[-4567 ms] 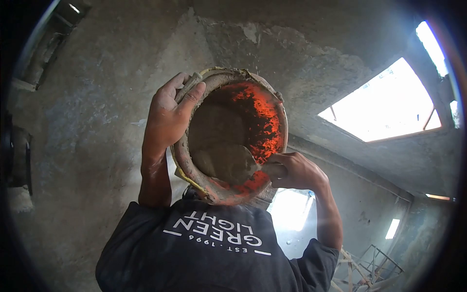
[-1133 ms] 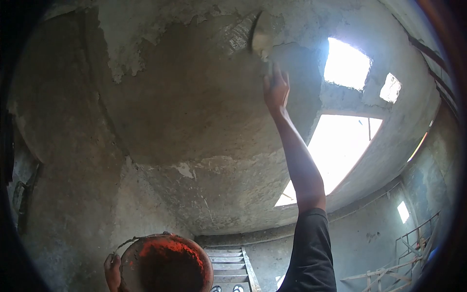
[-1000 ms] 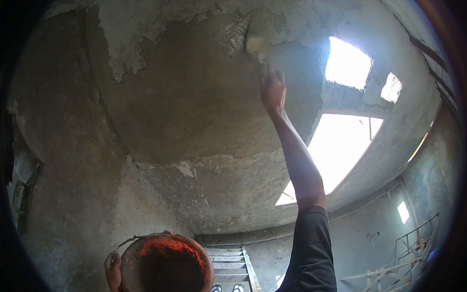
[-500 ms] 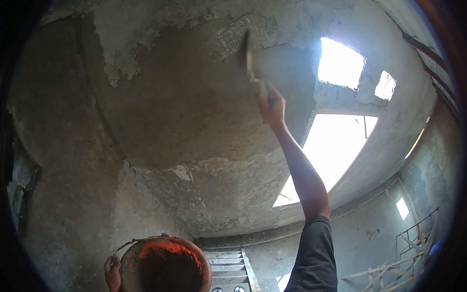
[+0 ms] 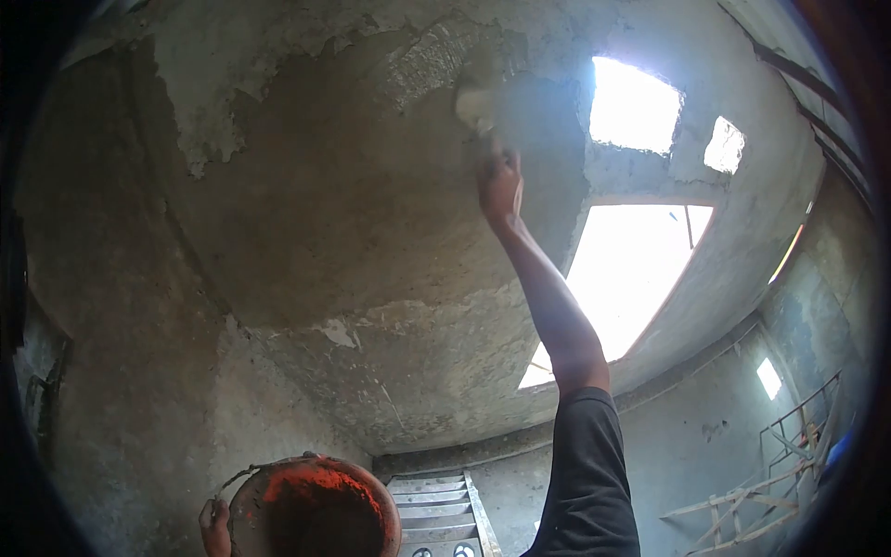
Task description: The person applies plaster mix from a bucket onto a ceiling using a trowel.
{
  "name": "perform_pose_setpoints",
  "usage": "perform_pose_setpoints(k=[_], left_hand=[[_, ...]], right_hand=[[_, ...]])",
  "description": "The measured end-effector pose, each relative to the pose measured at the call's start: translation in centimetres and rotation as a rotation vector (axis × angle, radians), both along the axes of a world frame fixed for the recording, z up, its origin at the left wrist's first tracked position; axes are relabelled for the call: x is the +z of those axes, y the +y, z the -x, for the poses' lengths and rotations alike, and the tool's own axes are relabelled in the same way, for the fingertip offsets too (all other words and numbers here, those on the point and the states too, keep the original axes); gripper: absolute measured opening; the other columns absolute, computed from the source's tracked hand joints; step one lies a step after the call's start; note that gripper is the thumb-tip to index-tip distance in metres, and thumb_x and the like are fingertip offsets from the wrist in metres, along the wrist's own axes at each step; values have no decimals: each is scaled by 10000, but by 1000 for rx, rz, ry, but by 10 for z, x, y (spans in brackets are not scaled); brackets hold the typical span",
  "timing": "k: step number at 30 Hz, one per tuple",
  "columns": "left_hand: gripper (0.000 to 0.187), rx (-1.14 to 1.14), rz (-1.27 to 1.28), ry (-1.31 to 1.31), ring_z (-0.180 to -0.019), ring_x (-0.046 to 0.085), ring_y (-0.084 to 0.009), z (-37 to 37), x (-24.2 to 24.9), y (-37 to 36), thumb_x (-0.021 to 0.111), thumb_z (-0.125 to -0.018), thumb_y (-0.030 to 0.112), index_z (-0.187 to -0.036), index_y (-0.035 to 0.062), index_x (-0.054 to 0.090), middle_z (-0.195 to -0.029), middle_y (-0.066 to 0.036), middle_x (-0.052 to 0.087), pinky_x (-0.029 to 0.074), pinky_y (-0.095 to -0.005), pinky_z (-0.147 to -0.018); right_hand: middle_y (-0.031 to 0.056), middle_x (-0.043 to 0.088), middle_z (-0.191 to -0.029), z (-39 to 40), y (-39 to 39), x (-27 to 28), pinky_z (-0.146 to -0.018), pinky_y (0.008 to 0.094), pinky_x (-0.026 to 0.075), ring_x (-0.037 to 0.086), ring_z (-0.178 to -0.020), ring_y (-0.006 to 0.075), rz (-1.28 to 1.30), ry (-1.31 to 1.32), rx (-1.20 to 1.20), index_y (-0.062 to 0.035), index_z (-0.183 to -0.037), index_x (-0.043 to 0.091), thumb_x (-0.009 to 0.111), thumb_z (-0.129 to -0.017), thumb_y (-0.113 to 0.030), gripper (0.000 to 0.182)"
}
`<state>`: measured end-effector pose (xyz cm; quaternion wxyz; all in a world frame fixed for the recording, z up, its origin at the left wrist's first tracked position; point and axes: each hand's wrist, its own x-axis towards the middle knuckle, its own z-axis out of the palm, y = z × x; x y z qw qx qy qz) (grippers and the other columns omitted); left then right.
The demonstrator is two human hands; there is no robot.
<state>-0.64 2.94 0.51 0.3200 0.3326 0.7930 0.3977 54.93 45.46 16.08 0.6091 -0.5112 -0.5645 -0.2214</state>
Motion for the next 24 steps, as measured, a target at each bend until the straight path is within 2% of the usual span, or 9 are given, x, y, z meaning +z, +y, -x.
perform_pose_setpoints(k=[4, 6, 8, 10, 12, 15, 19, 21, 24], left_hand=[[615, -13, -39, -5, -1275, 454, -296, 3, -5, 9, 568, -929, 375, -1365, -32, 418, -1373, -174, 483, 353, -391, -1047], [615, -11, -66, -10, -1267, 459, -293, 3, -7, 13, 573, -927, 373, -1359, -38, 422, -1364, -177, 489, 357, -386, -1042], [616, -11, -81, -7, -1260, 465, -290, 5, -7, 15, 578, -925, 371, -1352, -45, 427, -1356, -179, 495, 360, -381, -1038], [616, -14, -89, -8, -1253, 471, -288, 5, -8, 17, 583, -922, 370, -1345, -51, 431, -1347, -182, 501, 363, -376, -1034], [617, -14, -100, -7, -1246, 476, -285, 5, -8, 17, 589, -920, 368, -1339, -58, 436, -1338, -184, 506, 367, -371, -1029], [618, -12, -120, -12, -1235, 485, -281, 3, -11, 17, 597, -916, 365, -1329, -68, 443, -1325, -188, 515, 371, -364, -1022], [619, -16, -159, -15, -1220, 496, -276, 1, -14, 25, 607, -911, 362, -1316, -81, 452, -1308, -193, 527, 378, -354, -1014], [620, -19, -175, -15, -1213, 502, -274, 1, -16, 28, 612, -909, 360, -1309, -87, 456, -1299, -195, 532, 381, -349, -1009], [622, -30, -157, -8, -1202, 510, -270, 3, -19, 24, 620, -905, 357, -1299, -97, 463, -1286, -199, 541, 386, -341, -1003]], right_hand=[[224, 568, -1117, 3, -26, -52, -809, 416, 510, 616, -927, 371, 61, -169, 178, -109, -1326, 519, 662, -822, -97, 524], [220, 570, -1104, 1, -32, -50, -800, 422, 514, 610, -933, 374, 78, -238, 263, -122, -1341, 501, 636, -820, -51, 542], [222, 591, -1039, -10, -40, -33, -827, 411, 505, 610, -954, 363, -79, -254, 143, -86, -1305, 528, 635, -829, -62, 489], [208, 613, -990, -30, -25, -5, -778, 396, 499, 625, -900, 317, -187, -176, -12, -46, -1279, 554, 675, -829, -128, 473], [207, 614, -974, -37, -29, 31, -778, 402, 496, 625, -879, 327, -164, -71, -103, -37, -1269, 555, 664, -837, -137, 456], [210, 613, -978, -37, -25, 53, -785, 406, 495, 626, -866, 339, -121, 69, -57, -28, -1257, 557, 658, -833, -131, 448], [205, 612, -980, -30, -11, 17, -780, 402, 499, 630, -851, 338, -281, -211, -130, -30, -1261, 556, 669, -827, -142, 462], [234, 600, -1104, -18, -23, -4, -825, 429, 498, 598, -958, 398, -93, -256, 130, -53, -1272, 539, 633, -834, -136, 455], [236, 613, -1089, -12, -48, -19, -828, 439, 497, 604, -944, 400, 145, -240, 274, -66, -1268, 557, 647, -826, -137, 456]])
